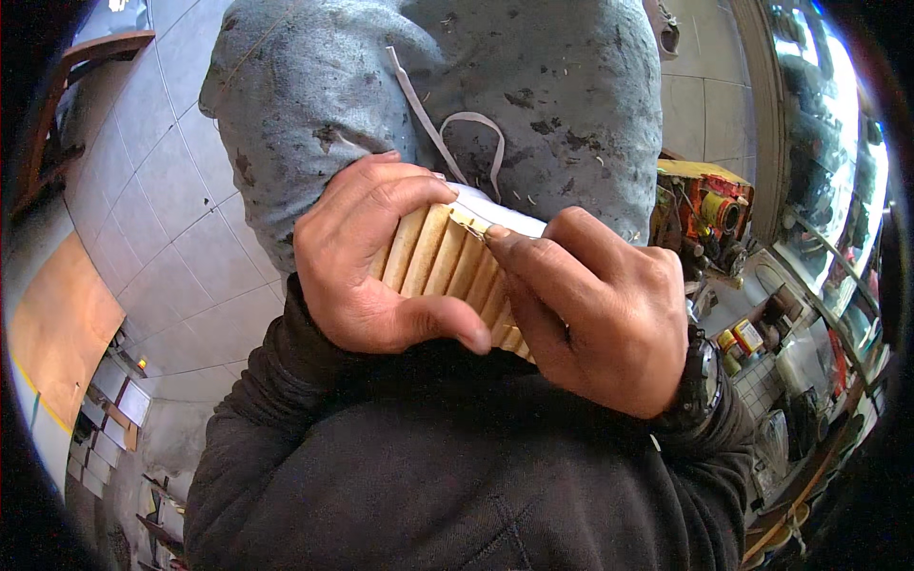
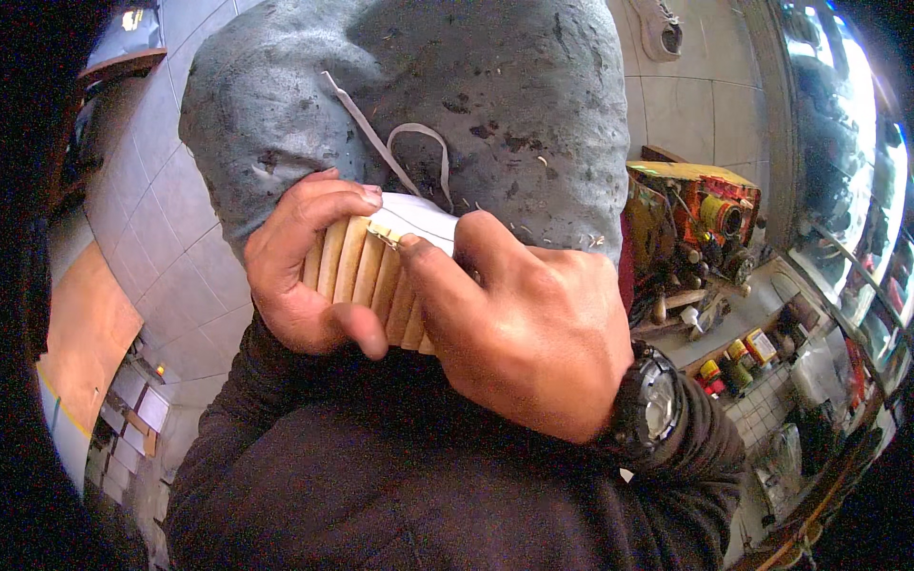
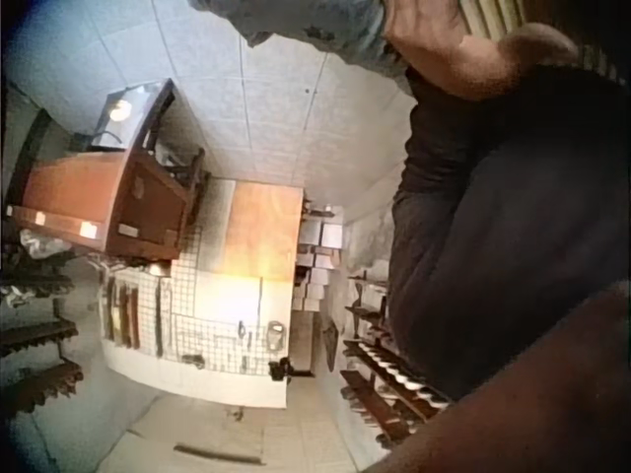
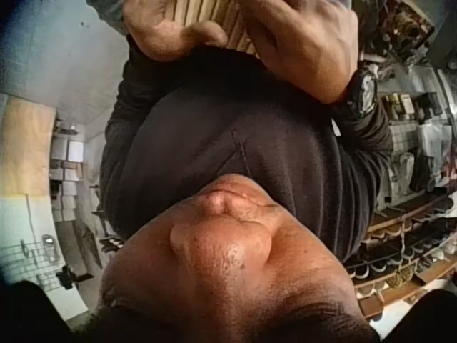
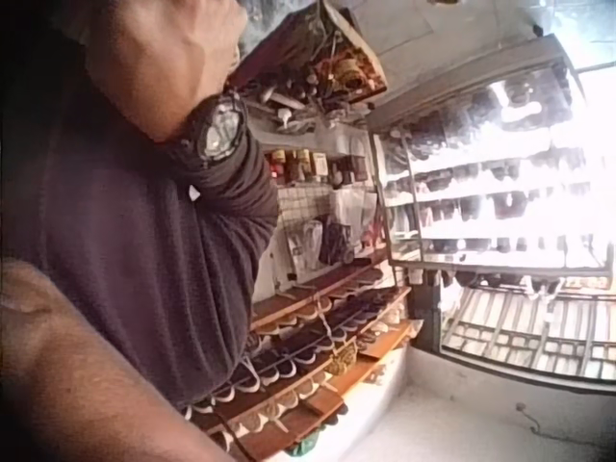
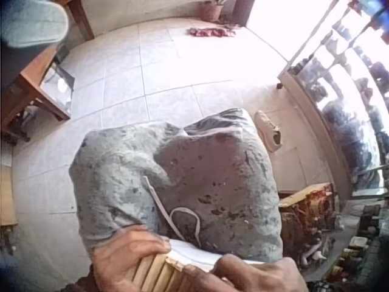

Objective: Using a small tool to repair the sole of a white sneaker.

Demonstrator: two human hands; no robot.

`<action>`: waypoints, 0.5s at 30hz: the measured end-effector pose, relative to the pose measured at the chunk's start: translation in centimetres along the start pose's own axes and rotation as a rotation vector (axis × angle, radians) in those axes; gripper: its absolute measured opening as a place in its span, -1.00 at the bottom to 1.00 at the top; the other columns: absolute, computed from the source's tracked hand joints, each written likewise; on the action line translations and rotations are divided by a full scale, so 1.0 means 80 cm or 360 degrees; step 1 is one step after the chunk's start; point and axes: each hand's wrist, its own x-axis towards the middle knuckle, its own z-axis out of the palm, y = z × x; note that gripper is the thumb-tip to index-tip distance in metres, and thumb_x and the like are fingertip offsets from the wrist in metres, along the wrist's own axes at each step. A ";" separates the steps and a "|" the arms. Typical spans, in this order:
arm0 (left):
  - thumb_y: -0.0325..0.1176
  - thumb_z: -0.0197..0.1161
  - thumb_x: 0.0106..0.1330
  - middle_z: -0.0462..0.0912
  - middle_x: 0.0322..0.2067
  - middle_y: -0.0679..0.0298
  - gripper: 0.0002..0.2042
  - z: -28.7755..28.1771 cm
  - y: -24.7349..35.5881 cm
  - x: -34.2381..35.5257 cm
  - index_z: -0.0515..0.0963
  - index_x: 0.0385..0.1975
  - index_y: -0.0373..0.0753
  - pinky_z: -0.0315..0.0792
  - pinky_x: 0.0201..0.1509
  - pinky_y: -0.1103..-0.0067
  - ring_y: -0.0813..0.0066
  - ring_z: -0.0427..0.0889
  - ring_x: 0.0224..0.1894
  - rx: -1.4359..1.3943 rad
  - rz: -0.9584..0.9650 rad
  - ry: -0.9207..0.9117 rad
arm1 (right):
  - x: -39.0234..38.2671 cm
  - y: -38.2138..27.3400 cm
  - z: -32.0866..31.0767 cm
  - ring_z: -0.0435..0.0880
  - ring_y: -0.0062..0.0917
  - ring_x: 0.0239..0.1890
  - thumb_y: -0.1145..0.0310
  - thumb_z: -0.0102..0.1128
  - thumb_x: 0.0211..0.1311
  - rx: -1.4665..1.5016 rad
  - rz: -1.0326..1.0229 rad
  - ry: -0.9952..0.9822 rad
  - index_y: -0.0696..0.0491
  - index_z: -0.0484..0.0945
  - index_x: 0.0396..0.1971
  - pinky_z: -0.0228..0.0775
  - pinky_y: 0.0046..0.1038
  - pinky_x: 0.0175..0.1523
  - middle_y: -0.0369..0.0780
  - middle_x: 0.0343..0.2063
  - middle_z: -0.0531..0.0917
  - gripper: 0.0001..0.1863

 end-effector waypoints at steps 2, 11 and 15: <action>0.36 0.76 -0.32 0.77 -0.16 0.00 0.04 -0.001 -0.001 -0.005 0.56 0.06 -0.35 0.68 0.11 0.29 0.10 0.82 -0.10 -0.0003 -0.0004 -0.0035 | 0.004 -0.001 -0.006 0.66 -0.34 -0.60 0.51 0.48 0.18 -0.0056 -0.0031 -0.0053 0.09 0.76 -0.05 0.47 -0.26 -0.53 -0.21 -0.47 0.56 -0.69; 0.03 0.96 -0.53 0.64 0.05 -0.06 0.41 0.017 -0.012 -0.029 0.07 0.37 -0.27 0.64 0.21 0.36 0.23 0.75 0.07 -0.0745 -0.0106 0.0108 | 0.023 0.002 -0.018 0.68 -0.25 -0.61 0.50 0.47 0.24 0.0003 -0.0076 -0.0153 0.08 0.76 -0.06 0.49 -0.22 -0.52 -0.18 -0.51 0.60 -0.74; 0.00 0.97 -0.52 0.65 0.05 -0.07 0.38 0.018 -0.008 -0.028 0.10 0.35 -0.26 0.65 0.21 0.36 0.22 0.75 0.07 -0.0736 -0.0125 0.0119 | 0.031 0.005 -0.019 0.73 -0.25 -0.56 0.50 0.46 0.25 0.0004 -0.0117 -0.0212 0.09 0.76 -0.07 0.54 -0.23 -0.48 -0.17 -0.47 0.66 -0.75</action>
